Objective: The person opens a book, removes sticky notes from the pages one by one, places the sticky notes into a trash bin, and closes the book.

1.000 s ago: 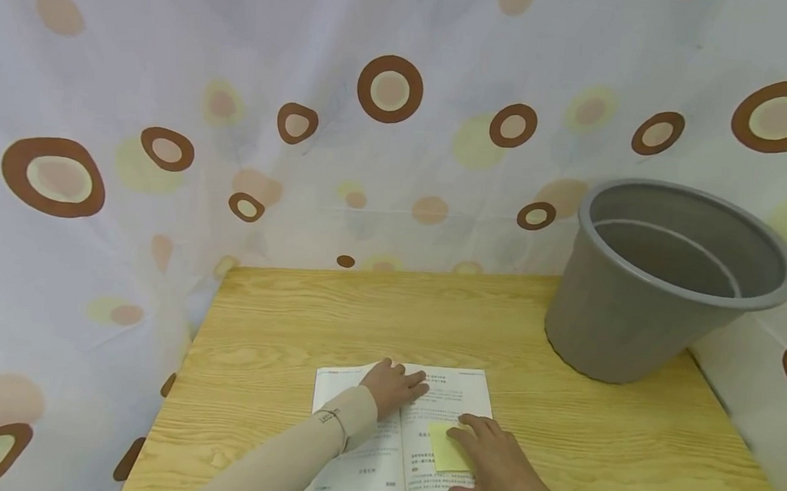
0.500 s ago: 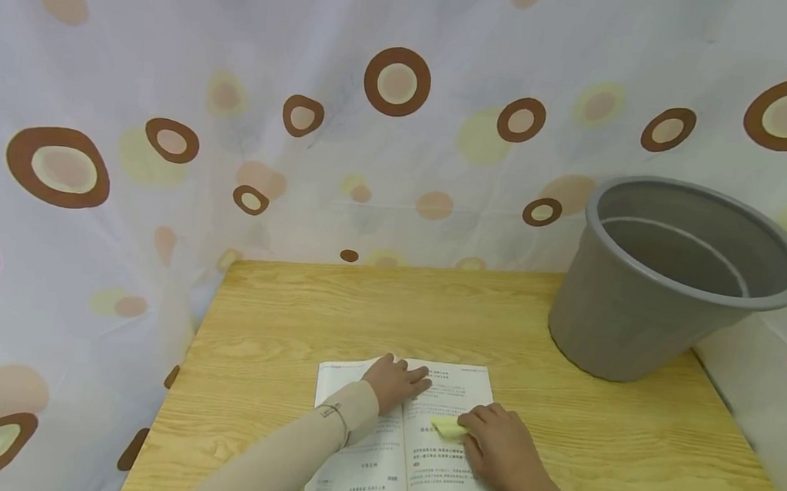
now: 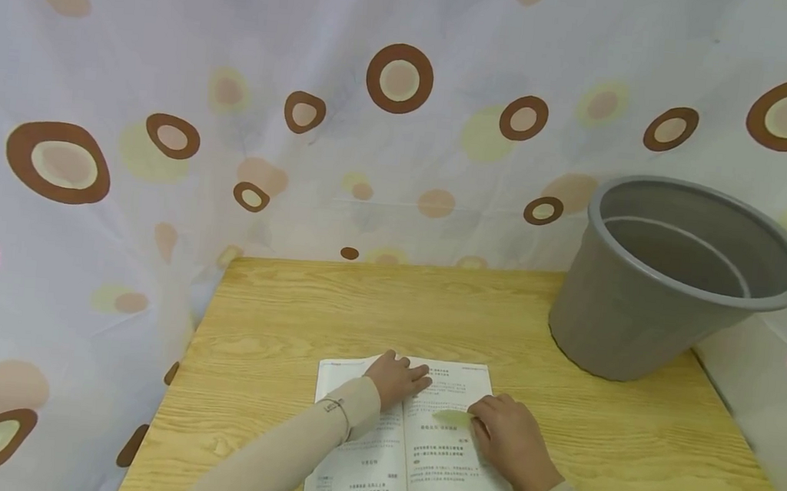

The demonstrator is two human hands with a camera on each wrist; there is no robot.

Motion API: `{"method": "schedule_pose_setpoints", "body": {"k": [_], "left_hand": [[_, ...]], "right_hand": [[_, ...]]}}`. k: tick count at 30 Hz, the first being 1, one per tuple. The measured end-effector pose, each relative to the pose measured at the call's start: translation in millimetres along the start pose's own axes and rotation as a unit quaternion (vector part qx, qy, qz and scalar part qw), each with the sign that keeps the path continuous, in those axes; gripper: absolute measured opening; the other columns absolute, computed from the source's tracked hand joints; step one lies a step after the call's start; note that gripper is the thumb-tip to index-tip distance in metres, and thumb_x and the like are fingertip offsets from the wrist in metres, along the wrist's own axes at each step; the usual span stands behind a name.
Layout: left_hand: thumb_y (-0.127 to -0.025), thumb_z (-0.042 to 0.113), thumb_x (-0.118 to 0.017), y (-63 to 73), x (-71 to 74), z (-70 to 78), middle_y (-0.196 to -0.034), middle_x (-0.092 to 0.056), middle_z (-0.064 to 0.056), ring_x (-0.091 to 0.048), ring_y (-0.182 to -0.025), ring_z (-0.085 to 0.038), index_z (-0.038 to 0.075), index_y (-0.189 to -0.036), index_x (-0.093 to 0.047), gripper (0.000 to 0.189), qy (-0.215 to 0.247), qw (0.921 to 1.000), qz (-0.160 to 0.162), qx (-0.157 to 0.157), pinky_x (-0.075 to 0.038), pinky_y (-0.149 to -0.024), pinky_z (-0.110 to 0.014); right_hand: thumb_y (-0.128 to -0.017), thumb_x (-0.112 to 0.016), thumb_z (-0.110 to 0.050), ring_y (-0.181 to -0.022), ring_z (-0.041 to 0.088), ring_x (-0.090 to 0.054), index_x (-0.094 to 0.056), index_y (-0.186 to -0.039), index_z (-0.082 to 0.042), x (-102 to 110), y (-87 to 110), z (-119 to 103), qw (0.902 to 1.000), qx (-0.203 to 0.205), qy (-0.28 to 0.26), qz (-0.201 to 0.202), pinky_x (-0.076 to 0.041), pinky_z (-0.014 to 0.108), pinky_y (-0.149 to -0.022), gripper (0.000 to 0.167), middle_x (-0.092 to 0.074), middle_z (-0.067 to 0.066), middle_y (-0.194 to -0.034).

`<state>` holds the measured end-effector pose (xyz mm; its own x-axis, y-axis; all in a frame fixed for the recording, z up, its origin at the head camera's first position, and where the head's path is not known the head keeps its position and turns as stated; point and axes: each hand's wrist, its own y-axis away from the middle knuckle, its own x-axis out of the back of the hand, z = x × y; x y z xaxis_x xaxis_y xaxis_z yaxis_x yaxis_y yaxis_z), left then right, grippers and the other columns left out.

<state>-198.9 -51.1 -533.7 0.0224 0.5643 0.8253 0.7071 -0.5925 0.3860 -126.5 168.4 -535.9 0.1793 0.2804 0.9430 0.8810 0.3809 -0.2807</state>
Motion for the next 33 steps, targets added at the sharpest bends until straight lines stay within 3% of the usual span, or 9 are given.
{"method": "schedule_pose_setpoints", "body": {"k": [10, 16, 23, 26, 28, 30, 33], "left_hand": [[-0.095, 0.035, -0.064, -2.7, -0.7, -0.6, -0.162, -0.029, 0.019, -0.052, -0.129, -0.004, 0.042, -0.154, -0.027, 0.07, -0.001, 1.0, -0.006, -0.007, -0.045, -0.099, -0.024], [-0.094, 0.035, -0.064, -2.6, -2.2, -2.8, -0.16, -0.033, 0.019, -0.049, -0.134, -0.006, 0.041, -0.153, -0.03, 0.067, 0.002, 0.9999, 0.008, -0.012, -0.043, -0.11, -0.027], [-0.092, 0.038, -0.067, -2.8, -0.7, -3.1, -0.158, -0.035, 0.018, -0.046, -0.138, -0.006, 0.042, -0.151, -0.033, 0.068, -0.015, 0.9996, 0.021, -0.015, -0.041, -0.112, -0.027], [-0.092, 0.039, -0.066, -1.8, -0.8, -2.1, -0.159, -0.034, 0.018, -0.045, -0.139, -0.006, 0.042, -0.151, -0.032, 0.068, -0.013, 0.9996, 0.02, -0.014, -0.04, -0.114, -0.028], [-0.092, 0.038, -0.066, -0.9, -1.8, -1.5, -0.159, -0.034, 0.019, -0.046, -0.138, -0.006, 0.042, -0.151, -0.032, 0.068, -0.008, 0.9997, 0.022, -0.011, -0.04, -0.114, -0.028], [-0.092, 0.039, -0.066, 0.6, -2.2, -1.0, -0.159, -0.035, 0.019, -0.048, -0.136, -0.006, 0.043, -0.151, -0.032, 0.068, -0.005, 0.9997, 0.023, -0.009, -0.041, -0.112, -0.028], [-0.092, 0.04, -0.065, 2.4, -2.5, -1.0, -0.158, -0.035, 0.019, -0.05, -0.132, -0.006, 0.043, -0.151, -0.033, 0.067, 0.0, 0.9996, 0.027, -0.006, -0.043, -0.109, -0.027]], "right_hand": [[-0.081, -0.079, -0.009, -0.084, 0.019, -0.068, -0.074, -0.091, -0.013, 12, -1.2, 18, 0.9986, -0.041, -0.032, 0.003, -0.057, 0.036, -0.071, 0.012, -0.074, 0.001, -0.093], [-0.084, -0.075, -0.008, -0.088, 0.023, -0.069, -0.074, -0.097, -0.011, 27, -4.0, 28, 0.9962, -0.066, -0.054, 0.018, -0.058, 0.039, -0.07, 0.013, -0.074, 0.004, -0.097], [-0.084, -0.075, -0.009, -0.09, 0.026, -0.07, -0.074, -0.099, -0.008, 49, -5.0, 34, 0.9959, -0.058, -0.056, 0.04, -0.059, 0.043, -0.074, 0.015, -0.074, 0.006, -0.096], [-0.08, -0.078, -0.005, -0.086, 0.024, -0.07, -0.073, -0.098, -0.008, 65, -6.8, 37, 0.9937, -0.023, -0.051, 0.096, -0.058, 0.042, -0.072, 0.019, -0.073, 0.005, -0.093], [-0.076, -0.08, 0.0, -0.083, 0.022, -0.068, -0.073, -0.096, -0.007, 78, -8.8, 42, 0.9862, 0.01, -0.064, 0.152, -0.056, 0.037, -0.071, 0.023, -0.073, 0.005, -0.09], [-0.079, -0.077, -0.001, -0.082, 0.019, -0.065, -0.073, -0.095, -0.005, 92, -10.9, 49, 0.9733, 0.037, -0.081, 0.212, -0.053, 0.029, -0.074, 0.017, -0.073, 0.007, -0.088], [-0.09, -0.07, -0.012, -0.085, 0.002, -0.059, -0.074, -0.094, 0.0, 115, -13.1, 60, 0.9445, 0.046, -0.123, 0.301, -0.044, 0.015, -0.077, 0.013, -0.071, 0.006, -0.087]]}}
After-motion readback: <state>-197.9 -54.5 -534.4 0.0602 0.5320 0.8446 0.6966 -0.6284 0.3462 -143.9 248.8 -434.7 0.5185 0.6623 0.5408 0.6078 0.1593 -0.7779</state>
